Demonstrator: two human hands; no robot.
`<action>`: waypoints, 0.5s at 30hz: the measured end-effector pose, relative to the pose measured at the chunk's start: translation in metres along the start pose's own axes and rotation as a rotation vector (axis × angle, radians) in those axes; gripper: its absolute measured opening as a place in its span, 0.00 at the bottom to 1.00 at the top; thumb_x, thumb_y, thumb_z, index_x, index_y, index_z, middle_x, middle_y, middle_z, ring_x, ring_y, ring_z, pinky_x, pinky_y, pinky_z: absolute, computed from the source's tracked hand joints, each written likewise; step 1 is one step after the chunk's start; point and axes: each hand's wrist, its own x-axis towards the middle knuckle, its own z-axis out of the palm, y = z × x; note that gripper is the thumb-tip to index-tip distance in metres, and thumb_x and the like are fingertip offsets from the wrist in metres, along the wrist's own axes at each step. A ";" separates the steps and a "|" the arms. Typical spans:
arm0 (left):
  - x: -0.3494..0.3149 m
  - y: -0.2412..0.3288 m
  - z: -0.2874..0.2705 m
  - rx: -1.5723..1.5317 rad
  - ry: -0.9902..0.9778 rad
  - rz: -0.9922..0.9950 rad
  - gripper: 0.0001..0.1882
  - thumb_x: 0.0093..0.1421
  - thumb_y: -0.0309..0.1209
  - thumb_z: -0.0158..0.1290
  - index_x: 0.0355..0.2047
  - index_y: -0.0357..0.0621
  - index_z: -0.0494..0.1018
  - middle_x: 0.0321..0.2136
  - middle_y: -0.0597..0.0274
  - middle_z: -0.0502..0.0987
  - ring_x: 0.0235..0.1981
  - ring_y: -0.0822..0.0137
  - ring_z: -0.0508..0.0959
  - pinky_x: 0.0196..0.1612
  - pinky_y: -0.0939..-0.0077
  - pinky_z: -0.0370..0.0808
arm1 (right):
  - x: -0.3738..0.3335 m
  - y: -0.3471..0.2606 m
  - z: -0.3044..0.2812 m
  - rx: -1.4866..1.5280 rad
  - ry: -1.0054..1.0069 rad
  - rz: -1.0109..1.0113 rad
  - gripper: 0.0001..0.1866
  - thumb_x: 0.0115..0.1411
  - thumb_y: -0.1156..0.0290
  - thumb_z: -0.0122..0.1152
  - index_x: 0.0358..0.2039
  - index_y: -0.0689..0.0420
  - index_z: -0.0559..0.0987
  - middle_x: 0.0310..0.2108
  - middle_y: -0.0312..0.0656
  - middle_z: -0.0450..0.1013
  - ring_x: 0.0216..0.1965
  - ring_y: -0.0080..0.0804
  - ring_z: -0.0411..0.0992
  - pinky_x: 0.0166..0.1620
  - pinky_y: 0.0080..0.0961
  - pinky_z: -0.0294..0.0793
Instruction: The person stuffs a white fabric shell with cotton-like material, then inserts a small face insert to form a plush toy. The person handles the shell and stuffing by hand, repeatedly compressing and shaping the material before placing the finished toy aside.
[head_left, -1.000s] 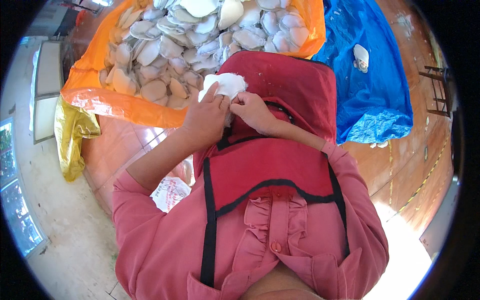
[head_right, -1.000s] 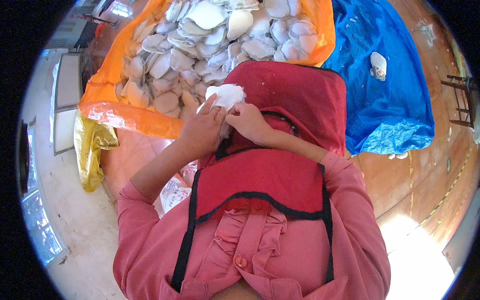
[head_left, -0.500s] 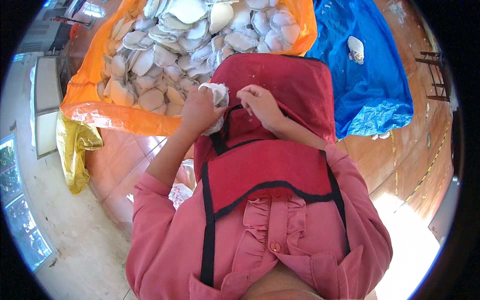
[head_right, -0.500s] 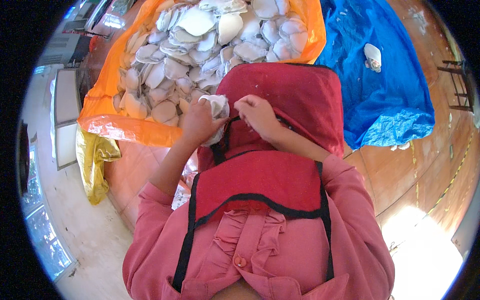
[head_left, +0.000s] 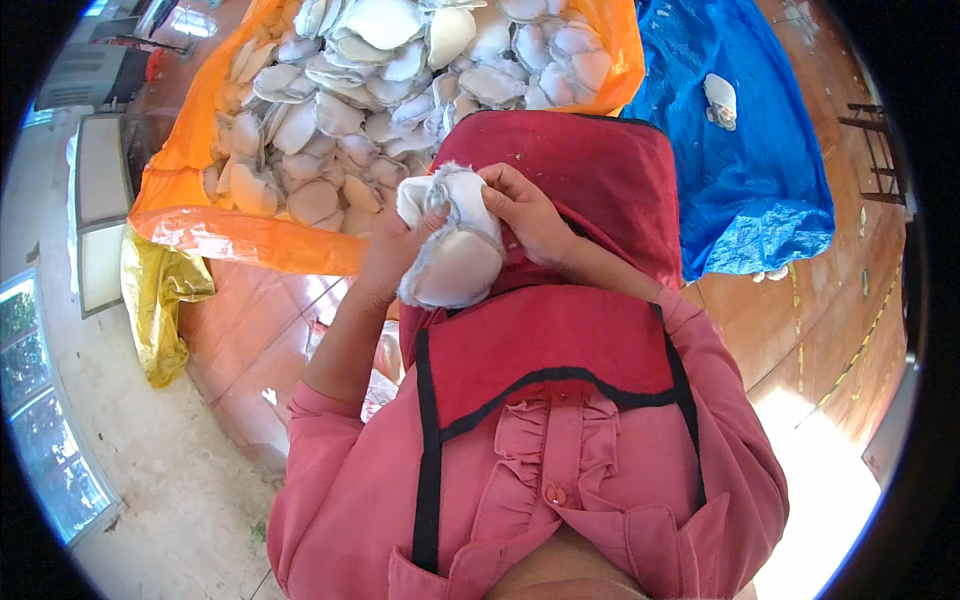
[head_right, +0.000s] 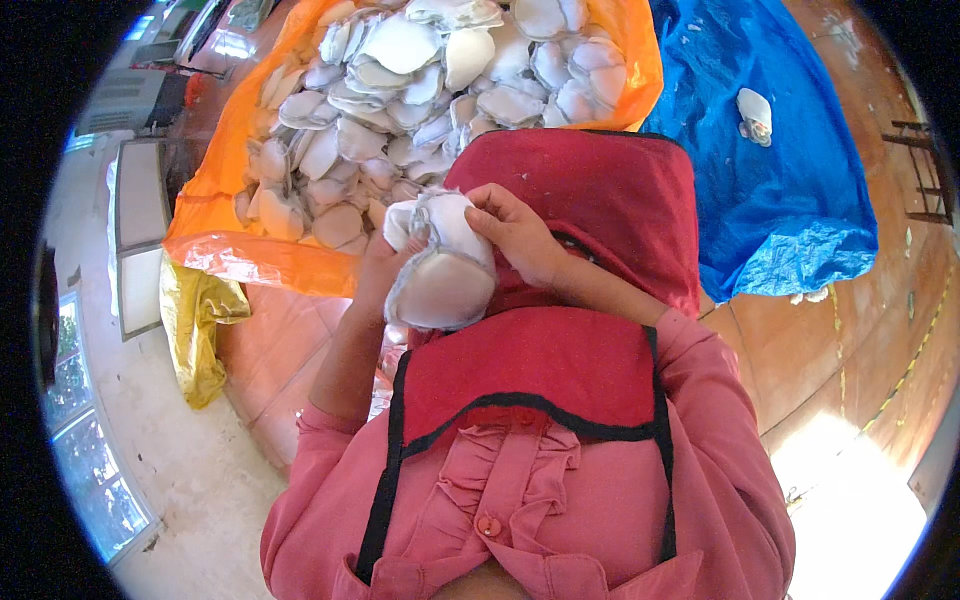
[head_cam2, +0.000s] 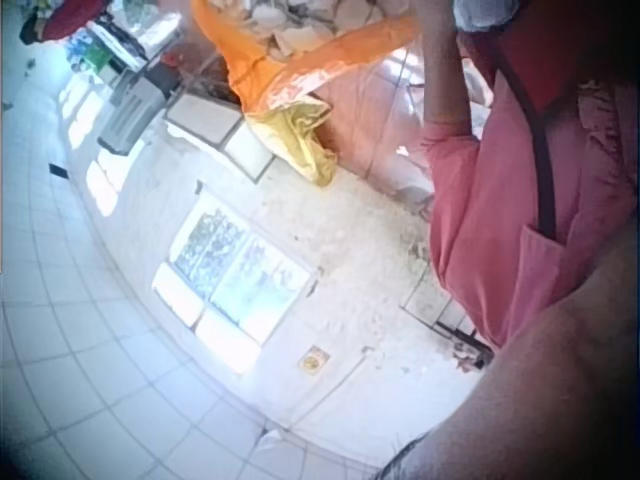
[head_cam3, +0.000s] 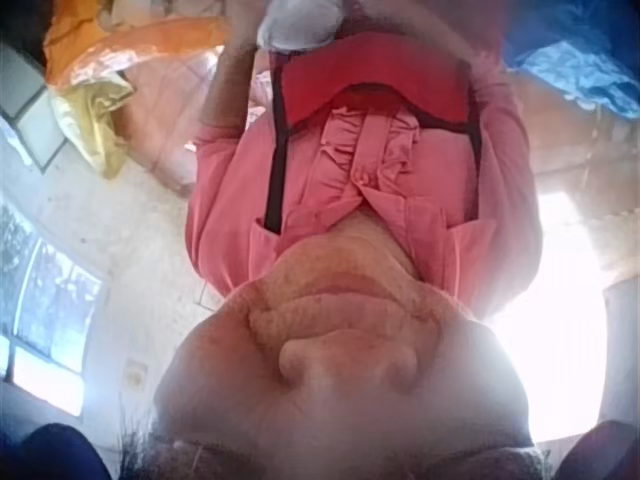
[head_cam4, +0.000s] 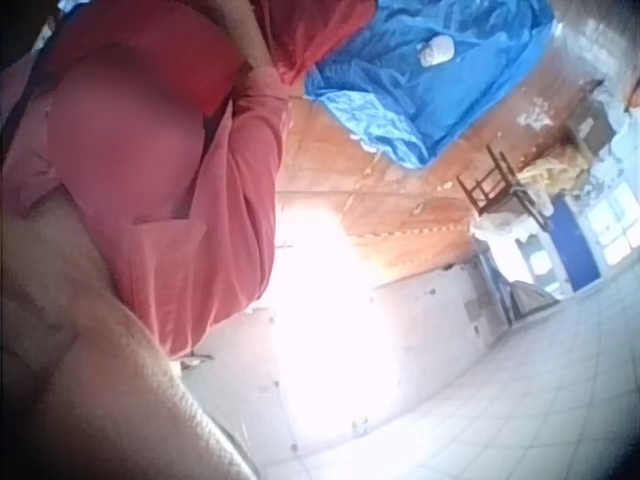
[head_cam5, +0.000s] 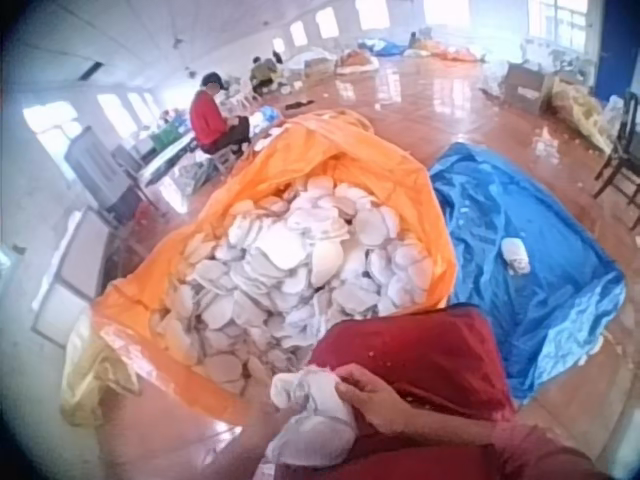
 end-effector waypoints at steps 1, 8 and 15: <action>0.001 -0.001 0.003 0.034 -0.023 0.006 0.24 0.60 0.38 0.60 0.53 0.40 0.69 0.43 0.64 0.77 0.43 0.72 0.75 0.47 0.74 0.73 | -0.004 0.001 -0.001 0.011 0.012 0.022 0.09 0.68 0.67 0.52 0.46 0.56 0.72 0.40 0.31 0.71 0.42 0.19 0.67 0.47 0.20 0.68; -0.013 0.007 0.017 -0.336 -0.054 -0.211 0.24 0.62 0.34 0.57 0.57 0.40 0.66 0.47 0.63 0.75 0.47 0.69 0.75 0.51 0.71 0.72 | -0.010 0.016 0.000 0.199 0.010 -0.023 0.04 0.67 0.70 0.53 0.37 0.55 0.73 0.35 0.28 0.70 0.37 0.15 0.65 0.43 0.17 0.68; -0.032 0.002 0.023 -0.500 -0.142 -0.264 0.27 0.61 0.36 0.59 0.57 0.39 0.65 0.48 0.62 0.75 0.48 0.69 0.75 0.53 0.71 0.71 | -0.002 0.028 -0.015 0.177 0.112 -0.092 0.04 0.67 0.71 0.53 0.35 0.55 0.74 0.34 0.28 0.69 0.35 0.14 0.65 0.41 0.16 0.67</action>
